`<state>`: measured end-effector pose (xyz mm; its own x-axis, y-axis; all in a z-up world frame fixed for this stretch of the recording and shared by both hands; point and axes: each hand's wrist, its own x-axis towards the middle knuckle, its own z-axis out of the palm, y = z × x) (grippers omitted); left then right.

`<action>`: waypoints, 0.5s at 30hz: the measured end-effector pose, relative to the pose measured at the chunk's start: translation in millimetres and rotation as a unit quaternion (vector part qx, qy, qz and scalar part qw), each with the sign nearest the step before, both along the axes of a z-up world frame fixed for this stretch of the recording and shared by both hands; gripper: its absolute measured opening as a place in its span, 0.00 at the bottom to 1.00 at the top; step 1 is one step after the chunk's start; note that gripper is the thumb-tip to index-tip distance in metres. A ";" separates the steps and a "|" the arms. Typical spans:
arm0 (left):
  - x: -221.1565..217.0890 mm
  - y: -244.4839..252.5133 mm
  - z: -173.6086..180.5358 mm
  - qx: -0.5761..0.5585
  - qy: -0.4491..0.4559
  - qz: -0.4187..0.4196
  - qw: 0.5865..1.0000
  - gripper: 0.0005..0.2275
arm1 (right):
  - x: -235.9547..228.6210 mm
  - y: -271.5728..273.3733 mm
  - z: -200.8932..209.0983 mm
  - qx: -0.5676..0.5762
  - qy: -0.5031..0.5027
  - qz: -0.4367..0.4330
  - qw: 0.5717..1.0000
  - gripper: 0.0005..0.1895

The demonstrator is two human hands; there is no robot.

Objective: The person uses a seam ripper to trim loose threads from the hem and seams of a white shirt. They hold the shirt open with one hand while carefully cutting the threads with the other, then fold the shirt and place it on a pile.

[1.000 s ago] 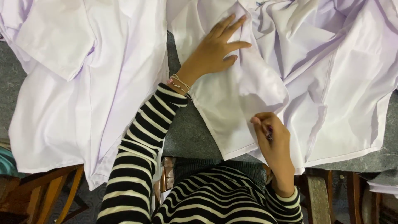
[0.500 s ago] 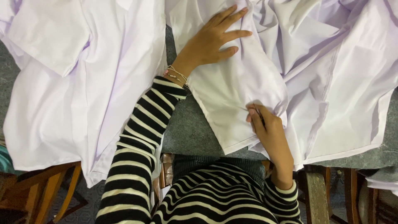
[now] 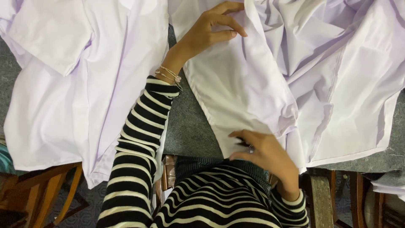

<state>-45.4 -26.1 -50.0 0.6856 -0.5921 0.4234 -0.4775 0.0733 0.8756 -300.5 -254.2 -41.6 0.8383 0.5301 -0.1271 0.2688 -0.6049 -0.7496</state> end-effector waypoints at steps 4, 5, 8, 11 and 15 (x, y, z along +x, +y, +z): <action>-5.6 -0.8 3.8 0.001 0.055 -0.003 0.998 0.11 | -10.9 1.4 -13.1 -0.089 -0.035 0.037 0.995 0.22; -7.9 -1.9 4.9 0.011 0.037 0.017 0.999 0.15 | -12.1 0.4 -15.6 -0.083 -0.048 0.038 0.995 0.18; -11.4 -10.5 6.0 -0.006 -0.073 0.030 0.997 0.13 | -14.5 -5.1 -22.7 0.076 -0.043 -0.027 0.996 0.09; -27.4 -20.2 22.9 -0.057 -0.066 -0.099 0.991 0.08 | -20.5 -13.7 -46.9 0.161 -0.010 -0.224 0.961 0.05; -44.4 -40.9 -7.0 0.042 -0.024 -0.197 0.979 0.12 | -16.6 -14.3 -69.6 0.315 0.000 -0.385 0.867 0.07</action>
